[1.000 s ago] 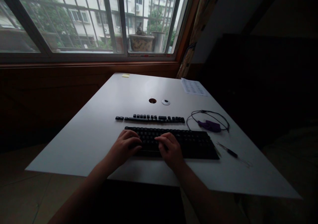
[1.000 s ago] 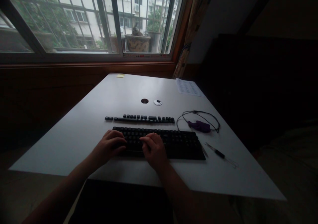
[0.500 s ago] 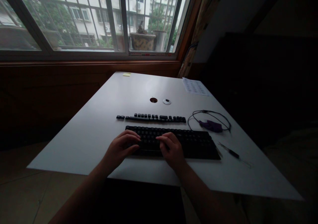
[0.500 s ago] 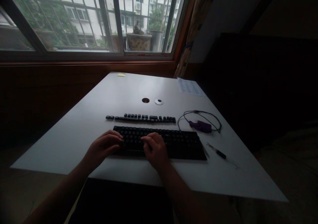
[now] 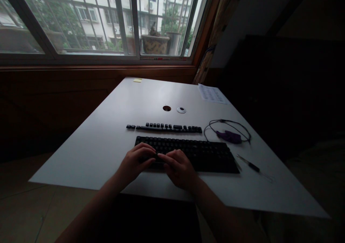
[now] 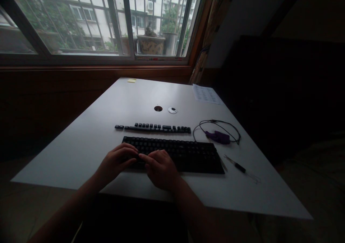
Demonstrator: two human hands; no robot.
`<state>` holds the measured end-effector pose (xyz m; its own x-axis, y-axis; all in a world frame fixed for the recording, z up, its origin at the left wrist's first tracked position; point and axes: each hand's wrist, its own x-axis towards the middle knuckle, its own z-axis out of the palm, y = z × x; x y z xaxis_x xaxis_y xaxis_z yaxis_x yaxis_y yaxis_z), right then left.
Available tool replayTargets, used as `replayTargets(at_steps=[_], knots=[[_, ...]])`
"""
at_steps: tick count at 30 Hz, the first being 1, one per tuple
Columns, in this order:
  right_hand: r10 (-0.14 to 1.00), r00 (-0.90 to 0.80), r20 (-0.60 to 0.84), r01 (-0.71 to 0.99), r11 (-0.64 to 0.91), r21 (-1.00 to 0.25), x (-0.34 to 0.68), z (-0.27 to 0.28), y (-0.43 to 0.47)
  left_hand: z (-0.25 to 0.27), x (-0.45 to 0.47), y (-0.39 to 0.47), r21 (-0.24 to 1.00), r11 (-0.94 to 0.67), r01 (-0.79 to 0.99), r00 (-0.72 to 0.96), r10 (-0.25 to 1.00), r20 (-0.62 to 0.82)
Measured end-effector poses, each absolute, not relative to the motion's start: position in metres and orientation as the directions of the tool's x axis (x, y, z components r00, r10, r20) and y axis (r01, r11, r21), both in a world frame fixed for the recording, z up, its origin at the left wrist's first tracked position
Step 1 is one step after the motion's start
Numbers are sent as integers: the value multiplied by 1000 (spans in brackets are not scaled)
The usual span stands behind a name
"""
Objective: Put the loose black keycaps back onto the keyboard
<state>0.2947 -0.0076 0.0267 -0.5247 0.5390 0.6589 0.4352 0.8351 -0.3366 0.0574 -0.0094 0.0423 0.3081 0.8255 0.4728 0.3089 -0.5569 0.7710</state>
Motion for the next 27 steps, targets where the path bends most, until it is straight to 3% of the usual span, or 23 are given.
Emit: replayTargets(at_steps=[12, 19, 27], knots=[[532, -562, 634, 409, 845, -346, 294, 26, -6, 40, 58, -9, 748, -571, 340, 309, 819, 484], [604, -420, 677, 524, 771, -362, 295, 24, -3, 38, 56, -9, 715, -581, 388, 319, 813, 488], [685, -331, 649, 580, 690, -433, 299, 19, -1, 36, 53, -7, 411, -646, 643, 465, 756, 461]])
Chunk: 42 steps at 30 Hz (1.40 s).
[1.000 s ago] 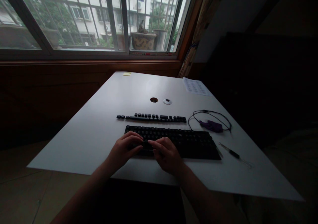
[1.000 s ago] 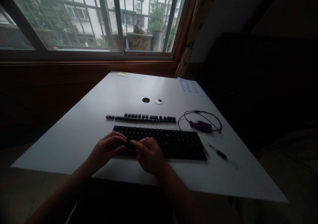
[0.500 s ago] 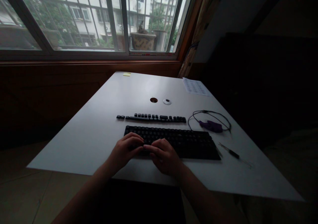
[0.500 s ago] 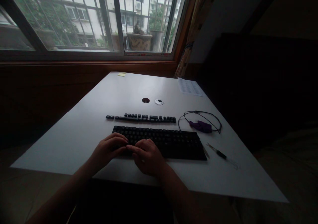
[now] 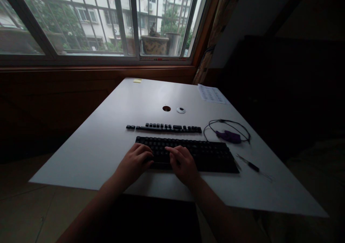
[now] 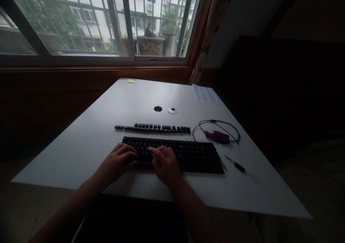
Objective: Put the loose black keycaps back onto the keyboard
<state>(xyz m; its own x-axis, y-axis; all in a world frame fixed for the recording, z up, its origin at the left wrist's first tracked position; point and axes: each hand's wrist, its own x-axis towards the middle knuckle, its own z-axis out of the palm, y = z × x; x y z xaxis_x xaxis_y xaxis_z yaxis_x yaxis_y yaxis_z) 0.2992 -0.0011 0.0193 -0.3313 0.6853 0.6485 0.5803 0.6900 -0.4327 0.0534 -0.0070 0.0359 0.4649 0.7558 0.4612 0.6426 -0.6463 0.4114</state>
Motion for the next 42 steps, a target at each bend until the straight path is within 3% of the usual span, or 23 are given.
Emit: replayTargets(at_steps=[17, 30, 37, 42], knots=[[679, -346, 647, 573, 699, -428, 300, 21, 0, 51, 72, -1, 171, -657, 734, 571, 734, 368], [673, -364, 644, 574, 706, -414, 300, 23, -1, 41, 66, -1, 195, -668, 718, 578, 728, 368], [669, -413, 618, 558, 723, -409, 302, 20, 0, 31, 63, -6, 338, -619, 709, 492, 778, 391], [636, -529, 562, 585, 753, -301, 298, 19, -2, 26, 45, -6, 414, -591, 692, 422, 797, 433]])
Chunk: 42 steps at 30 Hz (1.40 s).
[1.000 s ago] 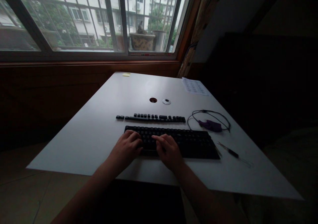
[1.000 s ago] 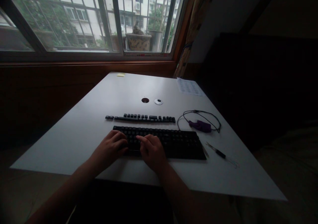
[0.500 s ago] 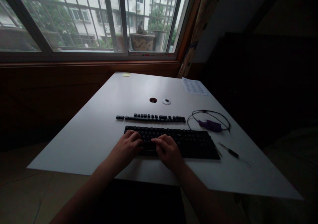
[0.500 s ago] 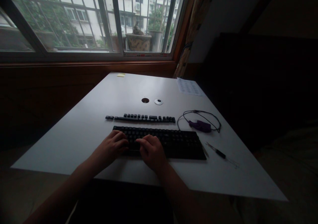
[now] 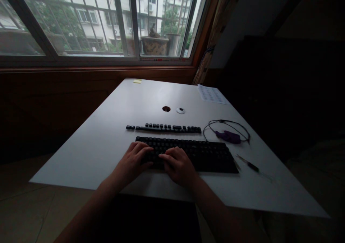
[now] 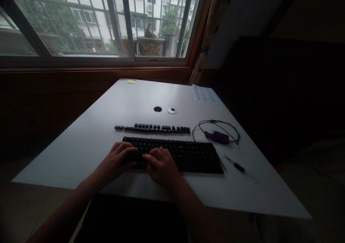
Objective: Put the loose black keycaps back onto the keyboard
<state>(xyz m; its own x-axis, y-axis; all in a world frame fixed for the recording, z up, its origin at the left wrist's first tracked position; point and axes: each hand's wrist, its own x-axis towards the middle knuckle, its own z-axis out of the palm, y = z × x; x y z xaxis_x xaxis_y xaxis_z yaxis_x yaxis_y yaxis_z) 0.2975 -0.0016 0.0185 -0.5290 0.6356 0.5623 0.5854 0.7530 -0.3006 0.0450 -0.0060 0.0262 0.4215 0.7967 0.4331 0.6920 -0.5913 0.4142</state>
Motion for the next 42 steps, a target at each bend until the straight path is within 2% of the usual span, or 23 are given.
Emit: replayTargets(at_steps=[4, 10, 22, 29, 34, 38, 42], knots=[[613, -606, 507, 615, 766, -190, 295, 18, -5, 22, 18, -4, 440, -562, 700, 368, 813, 452], [602, -623, 499, 635, 762, -125, 294, 13, -3, 8, -9, -5, 540, -531, 653, 396, 847, 354], [577, -647, 498, 615, 781, -107, 293, 10, -4, 8, -8, -7, 546, -539, 642, 405, 842, 355], [502, -698, 511, 531, 841, -101, 290, 10, -8, 6, -8, -7, 562, -522, 642, 391, 853, 345], [524, -643, 559, 530, 831, -169, 286, 10, -10, 6, -8, -8, 553, -512, 657, 392, 859, 330], [498, -656, 568, 513, 845, -149, 287, 12, -12, 6, -8, -8, 540, -513, 667, 387, 859, 337], [522, -644, 560, 537, 829, -155, 289, 11, -11, 5, -9, -7, 528, -523, 669, 390, 852, 350]])
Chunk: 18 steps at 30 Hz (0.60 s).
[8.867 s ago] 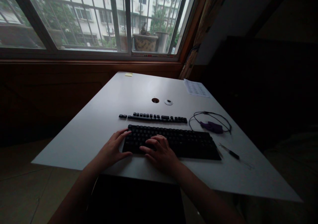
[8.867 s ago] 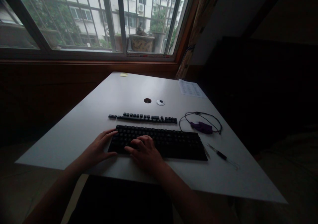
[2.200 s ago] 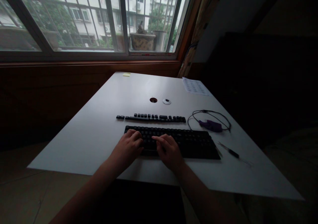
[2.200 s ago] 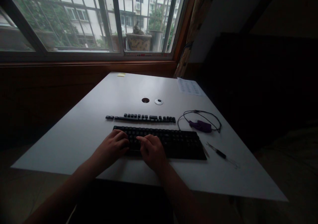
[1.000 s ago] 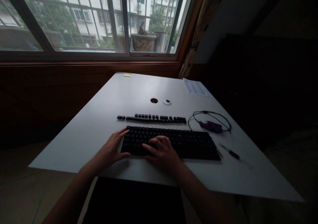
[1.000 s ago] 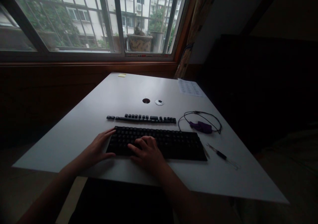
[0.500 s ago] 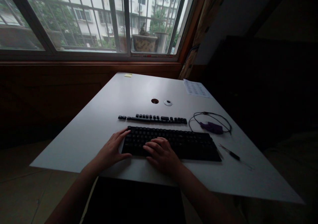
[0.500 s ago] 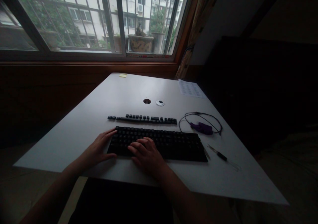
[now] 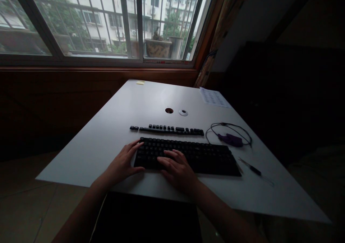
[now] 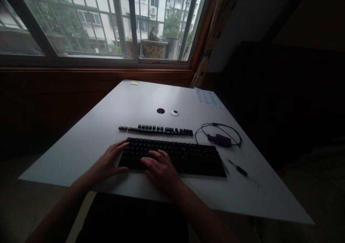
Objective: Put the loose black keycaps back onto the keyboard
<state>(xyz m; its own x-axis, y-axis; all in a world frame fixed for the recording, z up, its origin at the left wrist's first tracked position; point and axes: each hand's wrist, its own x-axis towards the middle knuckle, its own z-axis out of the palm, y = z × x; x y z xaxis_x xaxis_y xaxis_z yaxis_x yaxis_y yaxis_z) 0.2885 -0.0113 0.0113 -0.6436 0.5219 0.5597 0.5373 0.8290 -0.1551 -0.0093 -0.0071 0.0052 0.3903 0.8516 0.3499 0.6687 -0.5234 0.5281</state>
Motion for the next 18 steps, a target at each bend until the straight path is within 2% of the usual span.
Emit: replayTargets(at_steps=[13, 18], knots=[[462, -667, 585, 474, 868, -146, 287, 17, -13, 3, -10, -7, 522, -526, 672, 403, 850, 339], [518, -631, 577, 503, 840, -204, 286, 20, -14, 5, -9, -7, 520, -524, 675, 399, 851, 341]])
